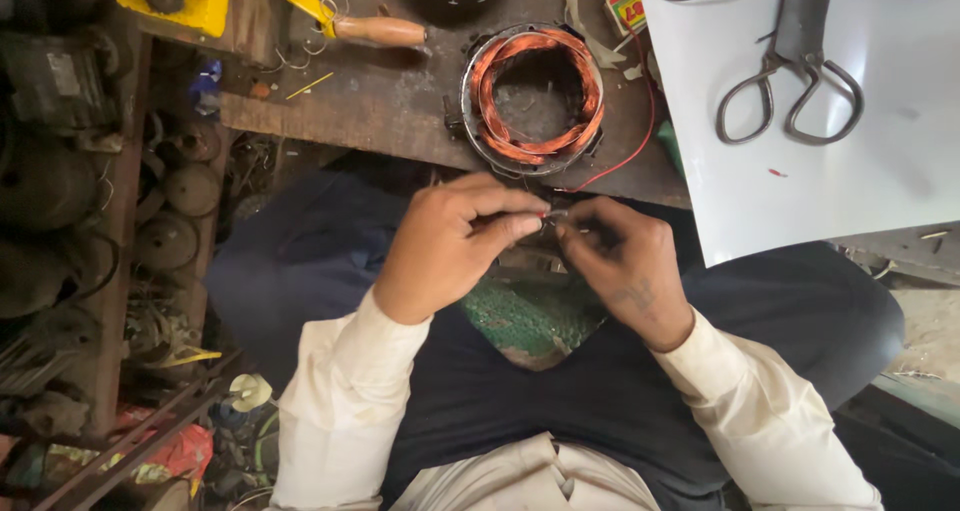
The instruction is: The person is repairing a motor stator by stripping insulation from red and black wires using shears and pliers. They then twist the exposed wire ends together to create connections.
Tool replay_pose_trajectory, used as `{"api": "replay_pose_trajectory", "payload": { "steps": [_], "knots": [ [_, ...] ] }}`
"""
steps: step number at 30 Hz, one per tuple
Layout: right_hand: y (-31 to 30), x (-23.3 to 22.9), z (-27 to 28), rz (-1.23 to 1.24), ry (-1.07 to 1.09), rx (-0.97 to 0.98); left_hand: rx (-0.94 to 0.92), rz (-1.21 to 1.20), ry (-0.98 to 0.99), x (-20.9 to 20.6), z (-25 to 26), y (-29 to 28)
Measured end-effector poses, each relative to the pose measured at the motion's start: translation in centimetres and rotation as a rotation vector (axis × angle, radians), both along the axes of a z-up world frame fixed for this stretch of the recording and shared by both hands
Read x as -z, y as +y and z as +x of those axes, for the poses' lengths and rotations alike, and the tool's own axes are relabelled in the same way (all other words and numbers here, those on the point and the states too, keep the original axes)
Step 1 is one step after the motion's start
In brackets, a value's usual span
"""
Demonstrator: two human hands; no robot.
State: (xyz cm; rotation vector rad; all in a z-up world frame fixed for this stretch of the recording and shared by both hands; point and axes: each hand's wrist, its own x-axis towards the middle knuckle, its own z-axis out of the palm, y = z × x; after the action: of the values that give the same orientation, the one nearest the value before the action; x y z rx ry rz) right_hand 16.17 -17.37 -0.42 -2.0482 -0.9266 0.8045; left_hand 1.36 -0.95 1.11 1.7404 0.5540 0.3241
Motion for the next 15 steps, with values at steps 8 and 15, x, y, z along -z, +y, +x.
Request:
{"api": "replay_pose_trajectory", "payload": {
  "steps": [8, 15],
  "knots": [
    [0.0, 0.9, -1.4, 0.031, 0.293, 0.081, -0.126, -0.312, 0.110, 5.3, -0.4, 0.0],
    [0.1, 1.8, -2.2, 0.042, 0.226, 0.057, -0.100, -0.447, 0.058, 7.1, -0.8, -0.3]
  ]
}}
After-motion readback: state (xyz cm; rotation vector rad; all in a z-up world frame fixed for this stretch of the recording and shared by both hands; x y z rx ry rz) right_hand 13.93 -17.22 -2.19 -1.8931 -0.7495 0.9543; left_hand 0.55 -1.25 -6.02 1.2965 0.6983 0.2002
